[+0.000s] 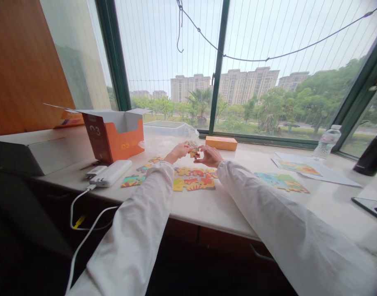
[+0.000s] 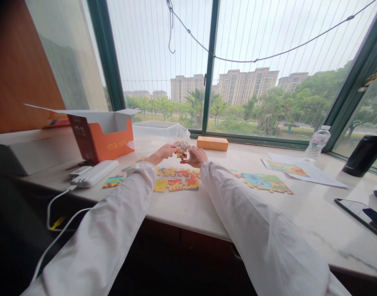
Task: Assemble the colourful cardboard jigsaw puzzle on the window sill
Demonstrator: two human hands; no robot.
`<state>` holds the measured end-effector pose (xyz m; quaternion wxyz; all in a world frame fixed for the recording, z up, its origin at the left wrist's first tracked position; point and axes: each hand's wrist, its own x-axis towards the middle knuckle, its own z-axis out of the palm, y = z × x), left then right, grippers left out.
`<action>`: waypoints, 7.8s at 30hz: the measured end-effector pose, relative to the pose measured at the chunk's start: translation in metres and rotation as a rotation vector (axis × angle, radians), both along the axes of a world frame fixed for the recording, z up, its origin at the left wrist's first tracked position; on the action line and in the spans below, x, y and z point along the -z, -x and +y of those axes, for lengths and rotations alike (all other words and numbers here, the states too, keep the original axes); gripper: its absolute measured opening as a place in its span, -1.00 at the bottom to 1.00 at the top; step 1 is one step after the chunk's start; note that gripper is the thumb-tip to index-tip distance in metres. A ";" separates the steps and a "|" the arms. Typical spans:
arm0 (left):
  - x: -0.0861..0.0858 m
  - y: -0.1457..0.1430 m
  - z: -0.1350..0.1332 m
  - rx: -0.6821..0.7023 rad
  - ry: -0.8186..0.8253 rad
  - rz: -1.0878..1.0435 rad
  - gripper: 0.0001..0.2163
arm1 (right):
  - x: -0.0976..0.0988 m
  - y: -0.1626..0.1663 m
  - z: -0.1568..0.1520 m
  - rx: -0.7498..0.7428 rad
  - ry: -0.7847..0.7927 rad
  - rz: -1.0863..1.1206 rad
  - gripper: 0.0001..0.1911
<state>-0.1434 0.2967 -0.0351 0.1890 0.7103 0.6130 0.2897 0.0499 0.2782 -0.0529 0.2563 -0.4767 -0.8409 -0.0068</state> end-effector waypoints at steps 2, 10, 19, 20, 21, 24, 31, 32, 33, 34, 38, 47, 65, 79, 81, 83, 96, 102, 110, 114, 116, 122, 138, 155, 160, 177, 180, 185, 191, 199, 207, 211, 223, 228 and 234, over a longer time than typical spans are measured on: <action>0.001 -0.006 -0.003 0.101 0.012 -0.102 -0.63 | 0.001 -0.013 -0.001 -0.033 -0.001 0.017 -0.23; 0.005 -0.049 -0.025 0.277 0.044 -0.235 -0.63 | -0.005 -0.075 -0.027 -0.141 -0.121 0.074 -0.32; 0.018 -0.117 -0.059 0.503 -0.183 -0.197 -0.61 | 0.007 -0.153 -0.073 -0.088 -0.047 0.091 -0.30; 0.020 -0.120 -0.062 0.527 -0.177 -0.189 -0.58 | 0.011 -0.158 -0.074 -0.088 -0.042 0.097 -0.31; 0.021 -0.121 -0.064 0.550 -0.173 -0.178 -0.52 | 0.015 -0.162 -0.075 -0.090 -0.038 0.102 -0.33; 0.021 -0.122 -0.071 0.621 -0.205 -0.135 -0.40 | 0.018 -0.170 -0.072 -0.114 -0.027 0.107 -0.39; 0.003 -0.135 -0.068 0.712 -0.251 0.013 -0.37 | 0.007 -0.194 -0.066 -0.125 -0.015 0.071 -0.40; -0.001 -0.140 -0.066 0.730 -0.254 0.040 -0.38 | 0.006 -0.199 -0.066 -0.125 -0.020 0.058 -0.40; -0.004 -0.145 -0.064 0.741 -0.261 0.070 -0.40 | 0.005 -0.205 -0.065 -0.125 -0.026 0.044 -0.40; -0.007 -0.151 -0.062 0.741 -0.276 0.105 -0.42 | 0.004 -0.211 -0.065 -0.124 -0.032 0.032 -0.40; -0.010 -0.175 -0.061 0.626 -0.397 0.275 -0.43 | 0.000 -0.234 -0.063 -0.094 -0.035 0.013 -0.41; 0.015 -0.191 -0.071 0.472 -0.481 0.357 -0.47 | -0.002 -0.249 -0.060 -0.072 0.015 -0.099 -0.37; 0.027 -0.189 -0.078 0.526 -0.424 0.360 -0.51 | 0.003 -0.251 -0.059 -0.108 0.134 -0.105 -0.36; 0.024 -0.187 -0.082 0.534 -0.485 0.399 -0.54 | 0.003 -0.249 -0.061 -0.120 0.104 -0.097 -0.37; 0.023 -0.186 -0.082 0.536 -0.476 0.396 -0.54 | 0.003 -0.249 -0.061 -0.124 0.105 -0.095 -0.36; 0.022 -0.186 -0.082 0.541 -0.466 0.392 -0.53 | 0.003 -0.249 -0.061 -0.129 0.111 -0.093 -0.36; 0.033 -0.193 -0.080 0.613 -0.385 0.435 -0.52 | 0.002 -0.257 -0.061 -0.071 0.392 -0.094 -0.29; 0.034 -0.194 -0.082 0.620 -0.356 0.490 -0.53 | -0.001 -0.264 -0.061 -0.124 0.474 -0.053 -0.31; 0.033 -0.193 -0.084 0.613 -0.365 0.518 -0.54 | 0.016 -0.268 -0.044 0.013 0.436 -0.035 -0.49; 0.033 -0.193 -0.084 0.631 -0.358 0.502 -0.59 | 0.021 -0.268 -0.040 0.057 0.429 -0.043 -0.55; 0.033 -0.192 -0.084 0.639 -0.355 0.495 -0.60 | 0.022 -0.268 -0.040 0.073 0.417 -0.053 -0.56; 0.036 -0.192 -0.082 0.666 -0.365 0.475 -0.63 | 0.024 -0.266 -0.039 0.094 0.433 -0.049 -0.47; 0.034 -0.199 -0.084 0.675 -0.365 0.487 -0.67 | 0.026 -0.261 -0.036 0.135 0.456 -0.033 -0.51; 0.036 -0.199 -0.084 0.666 -0.361 0.478 -0.66 | 0.017 -0.259 -0.042 0.001 0.455 0.039 -0.40; 0.039 -0.198 -0.081 0.676 -0.378 0.472 -0.66 | 0.018 -0.258 -0.041 -0.025 0.485 0.042 -0.33; 0.032 -0.204 -0.076 0.624 -0.231 0.458 -0.68 | 0.015 -0.257 -0.043 -0.145 0.606 0.183 -0.47; 0.032 -0.204 -0.073 0.627 -0.222 0.469 -0.67 | 0.017 -0.258 -0.041 -0.163 0.641 0.207 -0.48; 0.028 -0.207 -0.069 0.651 -0.226 0.486 -0.68 | 0.019 -0.257 -0.039 -0.182 0.599 0.283 -0.51; 0.027 -0.206 -0.067 0.660 -0.260 0.502 -0.68 | 0.017 -0.252 -0.040 -0.140 0.596 0.239 -0.54; 0.017 -0.210 -0.077 0.610 -0.287 0.566 -0.63 | 0.018 -0.249 -0.043 -0.145 0.649 0.232 -0.51; -0.043 -0.147 -0.069 0.414 -0.382 0.447 -0.70 | 0.022 -0.251 -0.046 -0.165 0.605 0.196 -0.45; -0.069 -0.062 -0.048 0.044 -0.048 0.638 -0.71 | 0.025 -0.251 -0.045 -0.160 0.519 0.277 -0.44; -0.019 0.103 -0.009 -0.197 0.288 0.599 -0.46 | 0.018 -0.222 -0.071 -0.114 0.414 0.096 -0.43; -0.011 0.116 0.002 -0.170 0.367 0.545 -0.43 | 0.014 -0.180 -0.075 -0.181 0.394 0.131 -0.42; 0.003 0.124 0.008 -0.176 0.307 0.479 -0.35 | 0.011 -0.086 -0.037 -0.247 0.467 0.243 -0.37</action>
